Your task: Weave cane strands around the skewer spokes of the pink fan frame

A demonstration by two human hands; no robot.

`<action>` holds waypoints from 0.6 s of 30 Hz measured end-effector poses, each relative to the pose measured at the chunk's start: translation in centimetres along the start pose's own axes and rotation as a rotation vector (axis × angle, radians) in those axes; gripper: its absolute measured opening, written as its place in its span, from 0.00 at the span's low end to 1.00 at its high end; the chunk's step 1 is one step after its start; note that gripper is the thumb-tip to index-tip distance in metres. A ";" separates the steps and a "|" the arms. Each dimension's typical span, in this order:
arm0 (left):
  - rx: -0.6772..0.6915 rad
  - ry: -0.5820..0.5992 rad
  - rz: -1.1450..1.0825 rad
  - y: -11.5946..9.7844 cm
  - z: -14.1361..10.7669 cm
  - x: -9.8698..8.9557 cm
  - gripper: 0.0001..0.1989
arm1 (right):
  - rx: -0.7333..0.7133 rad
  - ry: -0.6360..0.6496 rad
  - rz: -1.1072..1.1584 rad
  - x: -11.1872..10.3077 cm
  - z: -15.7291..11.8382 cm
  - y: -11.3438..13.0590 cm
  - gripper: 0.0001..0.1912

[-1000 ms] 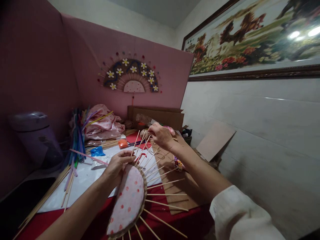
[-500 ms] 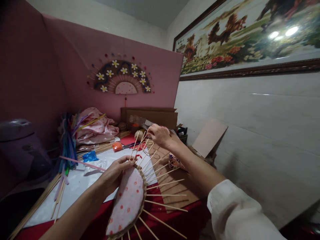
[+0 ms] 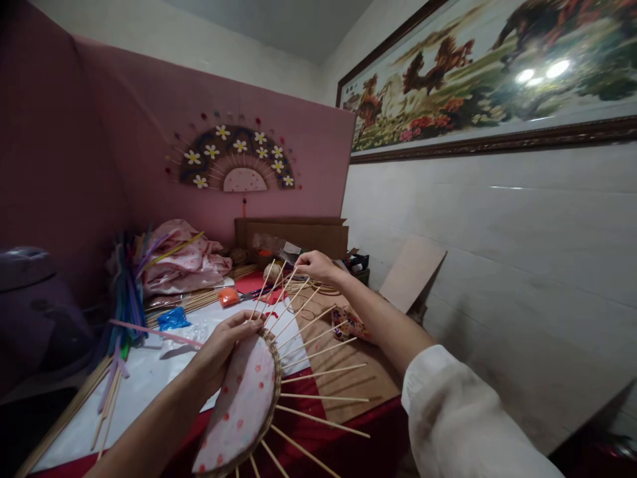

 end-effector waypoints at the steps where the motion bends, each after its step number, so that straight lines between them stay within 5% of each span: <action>1: -0.001 -0.011 0.001 0.0 0.1 -0.1 0.09 | 0.008 0.032 -0.007 -0.1 0.0 -0.1 0.10; 7: 0.026 -0.144 0.040 0.4 0.7 -0.6 0.08 | 0.011 0.105 -0.073 -1.8 -0.6 0.9 0.09; 18: 0.032 -0.202 0.027 0.1 0.7 -0.6 0.05 | -0.274 -0.078 -0.445 -2.7 -6.0 5.7 0.08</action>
Point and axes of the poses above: each hand's wrist, its own z-axis towards the middle knuckle, its own x-axis out of the palm, y = z × x, the point moved 1 cm from there along z, towards the middle knuckle, and after that the axes turned 5 degrees about -y, right-handed, at the moved point
